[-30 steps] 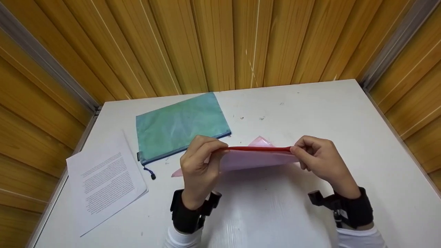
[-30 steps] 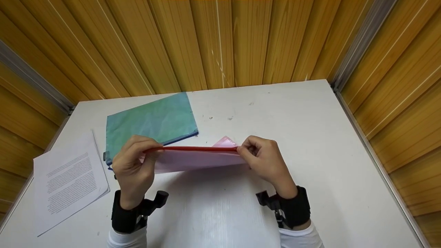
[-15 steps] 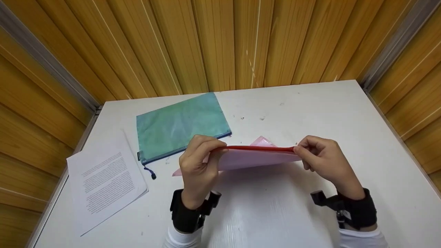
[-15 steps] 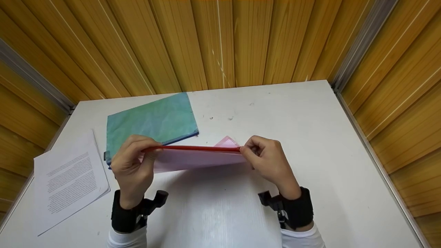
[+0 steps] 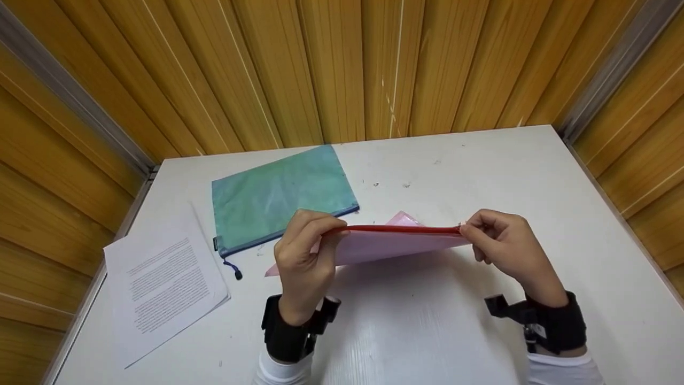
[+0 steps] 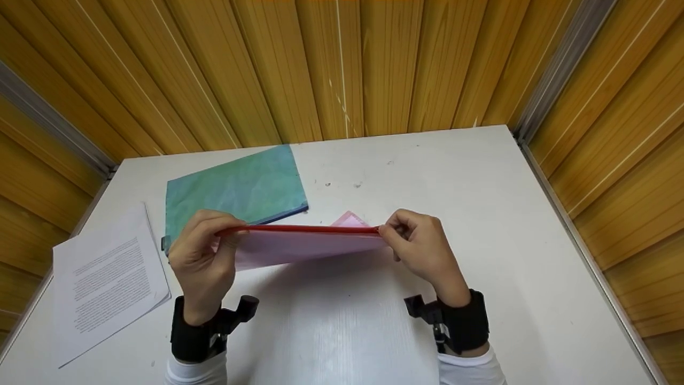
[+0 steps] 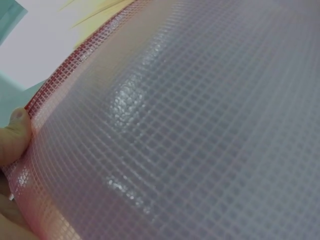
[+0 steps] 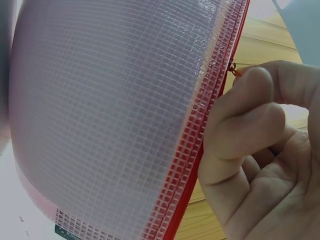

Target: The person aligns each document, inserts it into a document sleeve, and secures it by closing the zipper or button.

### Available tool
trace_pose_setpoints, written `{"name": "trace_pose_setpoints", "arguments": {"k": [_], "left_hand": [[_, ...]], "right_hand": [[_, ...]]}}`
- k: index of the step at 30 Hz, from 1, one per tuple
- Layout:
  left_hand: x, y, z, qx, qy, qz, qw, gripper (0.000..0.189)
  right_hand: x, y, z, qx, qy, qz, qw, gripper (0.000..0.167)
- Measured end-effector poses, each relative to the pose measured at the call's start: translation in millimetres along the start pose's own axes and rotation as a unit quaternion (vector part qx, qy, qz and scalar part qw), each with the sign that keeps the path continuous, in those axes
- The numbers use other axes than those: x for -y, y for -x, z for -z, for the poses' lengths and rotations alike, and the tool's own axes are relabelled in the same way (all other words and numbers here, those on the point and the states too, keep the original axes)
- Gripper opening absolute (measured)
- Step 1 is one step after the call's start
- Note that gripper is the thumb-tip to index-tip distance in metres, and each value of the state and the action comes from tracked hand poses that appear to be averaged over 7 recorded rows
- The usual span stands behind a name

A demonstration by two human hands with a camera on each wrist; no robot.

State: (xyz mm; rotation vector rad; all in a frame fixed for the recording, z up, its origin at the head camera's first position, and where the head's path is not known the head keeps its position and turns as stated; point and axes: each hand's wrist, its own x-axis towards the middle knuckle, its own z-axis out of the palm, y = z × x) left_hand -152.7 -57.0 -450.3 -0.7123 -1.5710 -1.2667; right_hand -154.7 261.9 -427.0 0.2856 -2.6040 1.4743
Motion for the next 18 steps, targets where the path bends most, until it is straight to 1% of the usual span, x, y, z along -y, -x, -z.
{"name": "trace_pose_setpoints", "arguments": {"k": [3, 8, 12, 14, 17, 18], "left_hand": [[0.4, -0.2, 0.2, 0.0, -0.002, -0.004, 1.0, 0.026], [0.4, -0.2, 0.2, 0.002, -0.003, -0.005, 1.0, 0.02], [0.7, -0.3, 0.5, -0.002, -0.003, -0.003, 1.0, 0.017], [0.7, -0.5, 1.0, -0.004, -0.004, -0.001, 1.0, 0.009], [0.2, -0.2, 1.6, -0.006, -0.002, 0.003, 1.0, 0.007], [-0.1, 0.0, 1.8, -0.007, -0.003, 0.004, 1.0, 0.01]], "right_hand": [[0.0, 1.0, 0.6, -0.002, -0.009, 0.002, 1.0, 0.015], [-2.4, 0.2, 2.4, 0.002, -0.01, 0.005, 0.9999, 0.015], [-6.2, -2.9, 5.1, 0.004, -0.003, -0.007, 1.0, 0.016], [-8.2, -4.3, 6.7, 0.001, 0.001, -0.017, 0.9999, 0.016], [-9.6, -4.6, 8.5, -0.004, 0.011, -0.026, 0.9996, 0.016], [-9.6, -4.2, 8.9, -0.005, 0.013, -0.027, 0.9995, 0.015]]}}
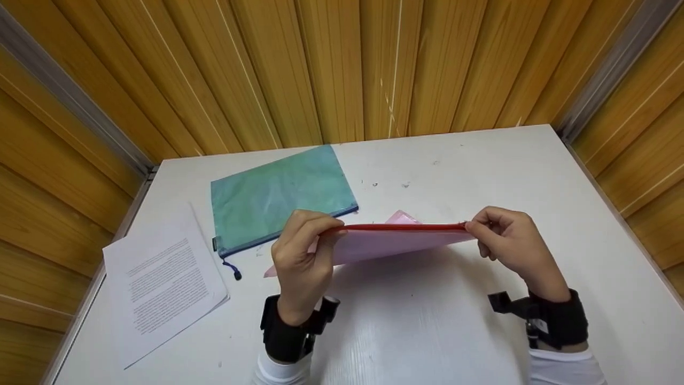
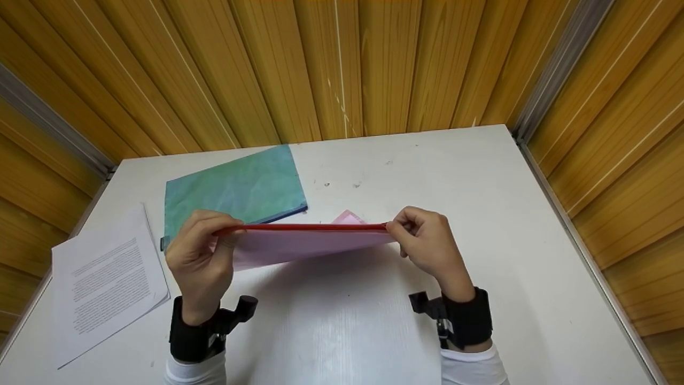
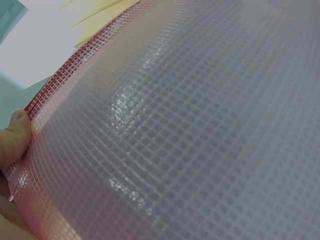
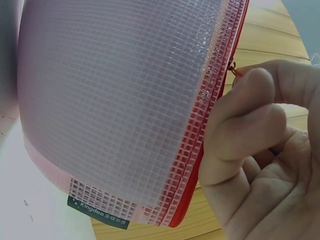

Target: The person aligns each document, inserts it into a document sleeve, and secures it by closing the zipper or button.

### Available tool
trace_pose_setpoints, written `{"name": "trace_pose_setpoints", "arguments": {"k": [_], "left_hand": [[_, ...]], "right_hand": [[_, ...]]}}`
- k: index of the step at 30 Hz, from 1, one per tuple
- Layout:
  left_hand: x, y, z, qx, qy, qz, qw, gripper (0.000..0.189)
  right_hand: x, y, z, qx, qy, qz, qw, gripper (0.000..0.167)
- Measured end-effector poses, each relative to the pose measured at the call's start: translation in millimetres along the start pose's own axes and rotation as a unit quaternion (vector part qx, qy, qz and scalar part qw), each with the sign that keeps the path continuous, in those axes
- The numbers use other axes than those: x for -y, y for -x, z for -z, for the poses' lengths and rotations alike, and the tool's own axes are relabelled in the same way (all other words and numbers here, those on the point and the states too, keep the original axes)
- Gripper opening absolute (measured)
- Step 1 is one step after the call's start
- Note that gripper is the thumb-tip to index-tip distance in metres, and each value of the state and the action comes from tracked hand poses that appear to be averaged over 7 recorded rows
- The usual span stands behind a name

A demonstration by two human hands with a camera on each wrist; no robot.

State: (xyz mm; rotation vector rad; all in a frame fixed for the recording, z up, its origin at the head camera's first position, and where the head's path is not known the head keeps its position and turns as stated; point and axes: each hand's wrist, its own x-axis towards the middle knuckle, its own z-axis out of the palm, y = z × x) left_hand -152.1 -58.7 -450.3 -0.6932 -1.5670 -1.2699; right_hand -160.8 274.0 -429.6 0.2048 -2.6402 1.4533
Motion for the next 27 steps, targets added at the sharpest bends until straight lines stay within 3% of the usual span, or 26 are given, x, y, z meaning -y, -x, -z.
{"name": "trace_pose_setpoints", "arguments": {"k": [6, 17, 27], "left_hand": [[0.3, 0.2, 0.7, -0.005, 0.001, 0.002, 1.0, 0.025], [0.9, -0.2, 1.4, -0.008, -0.002, -0.003, 1.0, 0.019], [-0.8, -1.7, 2.6, -0.014, 0.009, 0.011, 0.9998, 0.019]], "right_hand": [[1.7, 2.5, 0.9, -0.004, 0.005, 0.003, 1.0, 0.016], [-4.8, -2.8, 2.9, -0.005, -0.005, -0.006, 1.0, 0.017], [-4.7, -1.5, 5.7, -0.019, -0.011, -0.008, 0.9997, 0.017]]}}
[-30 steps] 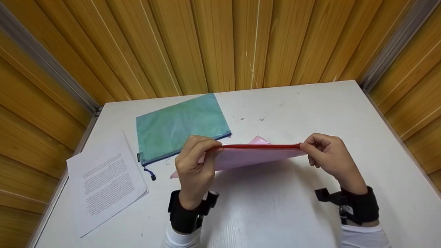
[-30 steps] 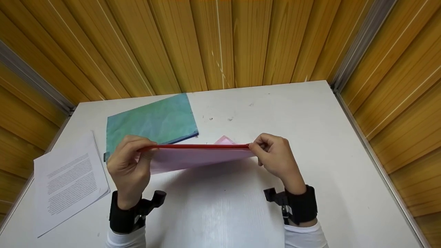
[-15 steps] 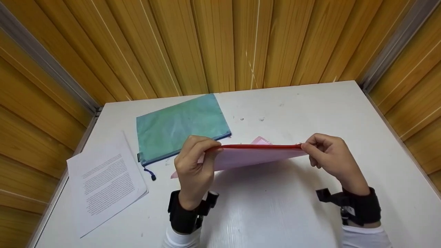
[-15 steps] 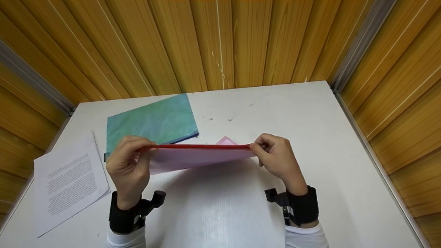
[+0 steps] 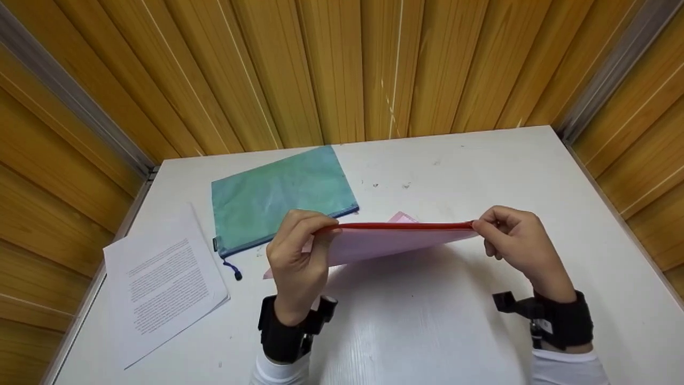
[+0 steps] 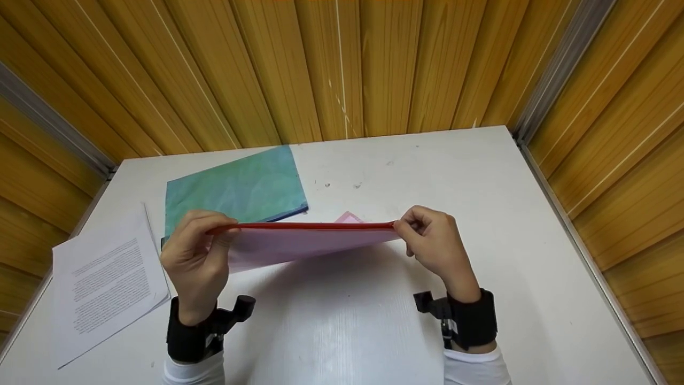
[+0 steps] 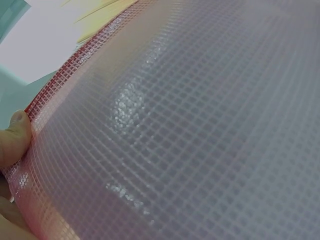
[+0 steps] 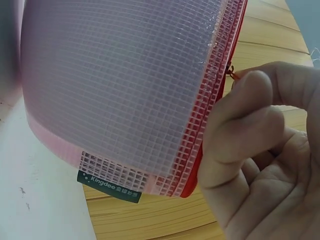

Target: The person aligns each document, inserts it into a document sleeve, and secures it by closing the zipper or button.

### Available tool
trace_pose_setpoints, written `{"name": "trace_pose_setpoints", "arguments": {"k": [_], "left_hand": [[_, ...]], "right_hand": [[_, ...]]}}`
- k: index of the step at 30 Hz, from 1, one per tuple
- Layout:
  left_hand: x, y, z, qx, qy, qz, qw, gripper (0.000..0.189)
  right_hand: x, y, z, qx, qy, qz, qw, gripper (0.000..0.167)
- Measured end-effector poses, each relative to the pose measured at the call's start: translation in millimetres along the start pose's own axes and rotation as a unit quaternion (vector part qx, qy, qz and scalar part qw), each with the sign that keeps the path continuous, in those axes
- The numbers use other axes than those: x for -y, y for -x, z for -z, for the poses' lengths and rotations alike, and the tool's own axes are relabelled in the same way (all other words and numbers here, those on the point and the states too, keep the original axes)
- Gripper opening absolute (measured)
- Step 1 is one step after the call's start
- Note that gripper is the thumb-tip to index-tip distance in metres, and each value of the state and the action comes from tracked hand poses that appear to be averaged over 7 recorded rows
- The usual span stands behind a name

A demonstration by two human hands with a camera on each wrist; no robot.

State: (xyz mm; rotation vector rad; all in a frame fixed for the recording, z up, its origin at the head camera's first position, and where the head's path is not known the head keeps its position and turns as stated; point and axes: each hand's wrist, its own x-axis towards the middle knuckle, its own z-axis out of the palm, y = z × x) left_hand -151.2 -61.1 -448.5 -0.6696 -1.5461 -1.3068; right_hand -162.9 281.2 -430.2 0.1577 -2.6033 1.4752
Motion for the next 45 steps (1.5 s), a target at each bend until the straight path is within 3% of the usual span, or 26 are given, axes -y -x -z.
{"name": "trace_pose_setpoints", "arguments": {"k": [9, 15, 19, 24, 30, 38, 45], "left_hand": [[-1.3, -0.9, 1.9, -0.007, -0.003, 0.003, 1.0, 0.019], [-0.9, -0.7, 2.2, -0.005, -0.003, 0.003, 1.0, 0.007], [0.1, -0.8, 3.3, -0.009, -0.002, 0.007, 0.9999, 0.016], [1.2, -1.1, 5.0, -0.013, -0.003, 0.008, 0.9999, 0.006], [2.4, -2.2, 7.6, -0.021, -0.001, 0.009, 0.9997, 0.02], [2.6, -2.4, 9.1, -0.019, -0.002, 0.013, 0.9997, 0.013], [3.2, -2.6, 9.8, -0.025, 0.001, 0.018, 0.9995, 0.012]], "right_hand": [[-1.4, -1.2, 1.9, 0.006, -0.003, 0.0, 1.0, 0.017], [-2.7, -2.3, 2.3, 0.0, -0.003, -0.004, 1.0, 0.017], [-1.5, -1.1, 3.0, -0.004, -0.005, -0.004, 1.0, 0.017], [0.2, 0.5, 4.4, -0.006, -0.003, -0.001, 1.0, 0.017], [-0.1, -0.4, 8.9, -0.008, 0.002, -0.02, 0.9998, 0.018], [-1.3, -0.8, 12.4, -0.014, 0.005, -0.032, 0.9994, 0.019], [-0.8, 2.3, 13.8, -0.027, 0.001, -0.015, 0.9995, 0.018]]}}
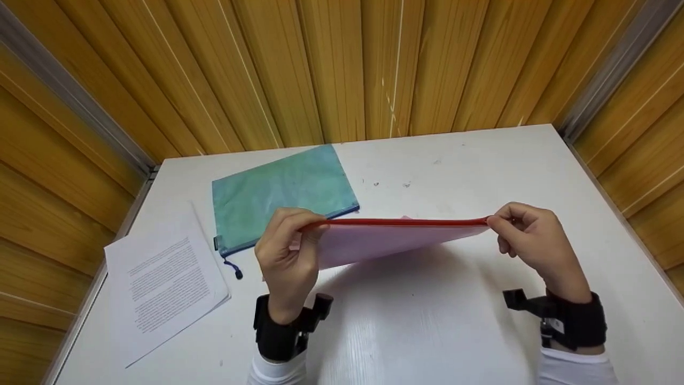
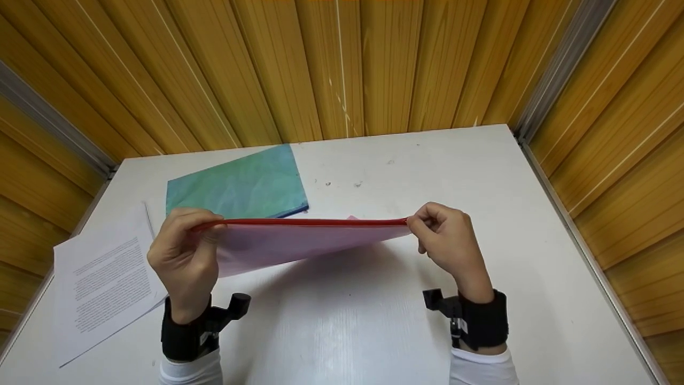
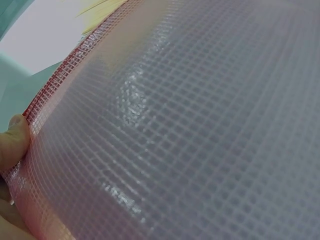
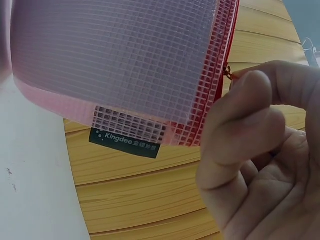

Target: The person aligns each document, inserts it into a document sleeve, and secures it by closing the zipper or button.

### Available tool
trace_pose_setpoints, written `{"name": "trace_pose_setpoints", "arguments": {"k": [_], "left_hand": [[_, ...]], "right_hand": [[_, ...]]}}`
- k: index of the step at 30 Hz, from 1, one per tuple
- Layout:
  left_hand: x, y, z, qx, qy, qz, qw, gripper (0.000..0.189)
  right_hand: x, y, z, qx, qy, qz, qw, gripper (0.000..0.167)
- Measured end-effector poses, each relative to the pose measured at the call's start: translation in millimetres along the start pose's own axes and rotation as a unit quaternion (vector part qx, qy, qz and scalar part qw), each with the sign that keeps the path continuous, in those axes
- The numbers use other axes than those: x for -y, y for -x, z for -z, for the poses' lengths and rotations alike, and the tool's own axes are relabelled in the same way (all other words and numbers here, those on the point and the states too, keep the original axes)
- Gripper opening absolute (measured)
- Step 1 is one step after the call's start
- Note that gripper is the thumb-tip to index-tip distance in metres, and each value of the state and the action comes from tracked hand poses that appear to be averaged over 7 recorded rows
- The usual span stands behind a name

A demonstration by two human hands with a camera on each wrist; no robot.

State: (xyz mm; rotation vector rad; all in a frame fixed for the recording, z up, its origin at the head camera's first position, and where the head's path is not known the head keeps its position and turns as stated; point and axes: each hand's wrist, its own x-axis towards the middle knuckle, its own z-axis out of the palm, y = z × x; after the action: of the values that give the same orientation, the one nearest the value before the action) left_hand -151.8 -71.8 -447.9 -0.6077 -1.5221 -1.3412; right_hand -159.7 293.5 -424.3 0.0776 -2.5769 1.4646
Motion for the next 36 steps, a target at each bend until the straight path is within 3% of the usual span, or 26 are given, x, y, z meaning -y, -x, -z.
{"name": "trace_pose_setpoints", "arguments": {"k": [15, 36], "left_hand": [[-0.3, -0.8, 0.4, -0.003, 0.009, 0.003, 0.9999, 0.02], [0.9, -0.1, -0.2, -0.006, 0.006, 0.001, 1.0, 0.022]], "right_hand": [[-7.1, -5.0, 8.5, 0.006, 0.033, -0.019, 0.9992, 0.017], [-12.0, -5.9, 11.9, -0.002, 0.012, -0.016, 0.9998, 0.019]]}}
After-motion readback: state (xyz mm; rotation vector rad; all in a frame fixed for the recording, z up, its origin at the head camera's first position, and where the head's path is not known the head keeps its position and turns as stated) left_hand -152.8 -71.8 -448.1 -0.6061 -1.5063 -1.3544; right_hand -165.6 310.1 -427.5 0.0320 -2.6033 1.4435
